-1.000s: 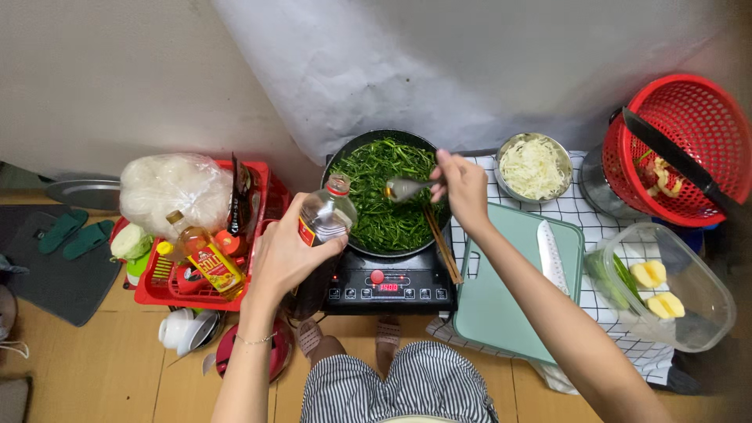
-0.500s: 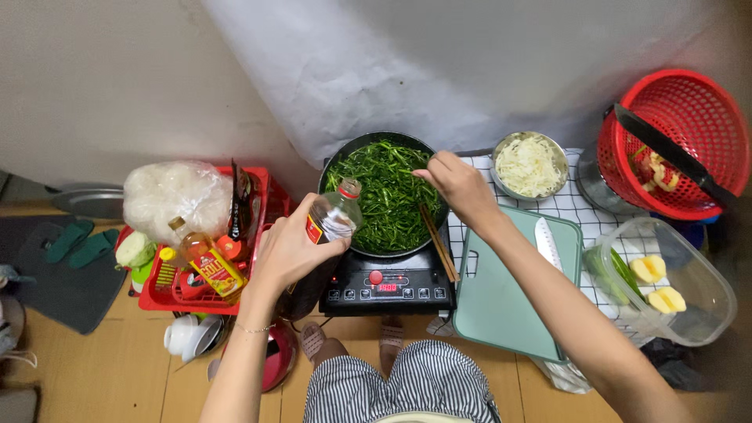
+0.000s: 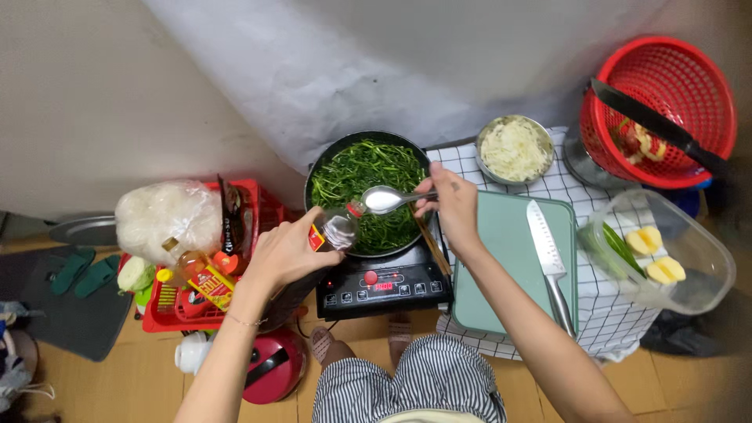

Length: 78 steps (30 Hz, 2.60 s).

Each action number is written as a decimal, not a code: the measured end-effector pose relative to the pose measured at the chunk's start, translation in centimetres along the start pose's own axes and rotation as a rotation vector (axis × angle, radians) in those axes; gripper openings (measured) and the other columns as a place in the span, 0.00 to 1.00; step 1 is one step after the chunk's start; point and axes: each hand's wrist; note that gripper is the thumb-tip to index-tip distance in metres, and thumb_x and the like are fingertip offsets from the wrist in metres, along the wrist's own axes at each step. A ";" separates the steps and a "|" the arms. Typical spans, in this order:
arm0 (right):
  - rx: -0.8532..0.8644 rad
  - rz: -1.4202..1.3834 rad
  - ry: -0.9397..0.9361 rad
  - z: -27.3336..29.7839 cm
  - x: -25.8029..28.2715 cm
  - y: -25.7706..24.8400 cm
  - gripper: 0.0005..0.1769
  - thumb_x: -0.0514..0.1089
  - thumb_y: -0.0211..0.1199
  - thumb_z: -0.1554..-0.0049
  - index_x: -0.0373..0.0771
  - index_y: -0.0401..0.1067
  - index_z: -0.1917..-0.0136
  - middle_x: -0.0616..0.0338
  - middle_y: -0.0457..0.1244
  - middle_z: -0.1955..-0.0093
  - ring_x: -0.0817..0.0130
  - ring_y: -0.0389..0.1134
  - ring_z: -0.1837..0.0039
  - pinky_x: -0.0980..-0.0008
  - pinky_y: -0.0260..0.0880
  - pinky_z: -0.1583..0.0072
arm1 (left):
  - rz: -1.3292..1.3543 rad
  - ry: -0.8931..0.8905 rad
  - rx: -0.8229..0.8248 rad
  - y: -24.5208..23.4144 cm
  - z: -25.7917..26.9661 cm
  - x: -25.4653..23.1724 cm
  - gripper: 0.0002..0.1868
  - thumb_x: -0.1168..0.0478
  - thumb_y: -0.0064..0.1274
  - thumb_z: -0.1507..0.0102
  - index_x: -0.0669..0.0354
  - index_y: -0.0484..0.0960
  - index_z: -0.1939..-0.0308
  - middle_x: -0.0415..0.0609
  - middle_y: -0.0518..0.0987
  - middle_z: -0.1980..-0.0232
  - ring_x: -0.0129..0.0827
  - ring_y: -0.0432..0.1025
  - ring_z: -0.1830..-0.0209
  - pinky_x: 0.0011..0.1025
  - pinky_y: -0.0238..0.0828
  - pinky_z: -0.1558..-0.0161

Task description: The person stir-fries green leafy vegetables in a pan on an induction cooktop using chopsticks. They add liquid seasoning from a bottle using a spoon and continue stirring the vegetables.

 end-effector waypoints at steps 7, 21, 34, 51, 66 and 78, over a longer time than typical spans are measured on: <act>0.045 -0.027 -0.019 0.6 -1.2 0.1 0.28 0.57 0.55 0.34 0.29 0.72 0.60 0.54 0.66 0.63 0.72 0.68 0.65 0.70 0.74 0.64 | -0.028 0.031 0.025 0.9 -0.5 1.1 0.52 0.37 0.61 0.58 0.50 0.70 0.30 0.62 0.84 0.59 0.57 0.79 0.55 0.48 0.73 0.50; 0.066 -0.056 0.011 0.8 -3.3 0.2 0.29 0.58 0.56 0.34 0.28 0.72 0.60 0.53 0.66 0.64 0.72 0.68 0.66 0.71 0.73 0.64 | -0.111 0.042 0.083 1.3 -0.6 1.9 0.51 0.37 0.60 0.57 0.52 0.71 0.32 0.63 0.84 0.60 0.57 0.79 0.57 0.49 0.74 0.50; 0.039 -0.037 0.042 1.0 -3.2 0.7 0.30 0.60 0.56 0.35 0.27 0.72 0.60 0.53 0.66 0.64 0.71 0.68 0.65 0.71 0.73 0.64 | -0.160 0.035 0.107 1.0 -1.1 2.4 0.53 0.37 0.61 0.58 0.53 0.70 0.31 0.65 0.83 0.58 0.56 0.79 0.55 0.45 0.74 0.49; 0.044 -0.065 0.049 0.8 -3.3 1.0 0.31 0.60 0.56 0.35 0.27 0.72 0.60 0.52 0.66 0.64 0.71 0.68 0.65 0.71 0.73 0.64 | -0.165 0.016 0.115 1.1 -1.2 2.6 0.52 0.35 0.60 0.58 0.49 0.71 0.31 0.65 0.83 0.57 0.58 0.79 0.54 0.47 0.73 0.48; 0.058 -0.061 0.037 0.9 -3.5 1.1 0.31 0.62 0.56 0.35 0.28 0.72 0.60 0.52 0.66 0.64 0.71 0.68 0.65 0.71 0.73 0.63 | -0.179 0.015 0.112 1.0 -1.2 2.7 0.52 0.35 0.60 0.57 0.49 0.71 0.31 0.64 0.83 0.58 0.56 0.78 0.55 0.46 0.73 0.49; 0.015 -0.048 0.019 -1.2 -3.9 -0.2 0.31 0.61 0.56 0.36 0.28 0.72 0.60 0.51 0.67 0.63 0.70 0.69 0.66 0.70 0.75 0.64 | 0.002 -0.015 -0.020 0.9 0.2 1.8 0.43 0.34 0.60 0.55 0.47 0.73 0.39 0.61 0.84 0.60 0.57 0.78 0.53 0.50 0.72 0.50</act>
Point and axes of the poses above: each hand's wrist, its own z-axis away from the middle knuckle, its own y-axis out of the palm, x = y × z
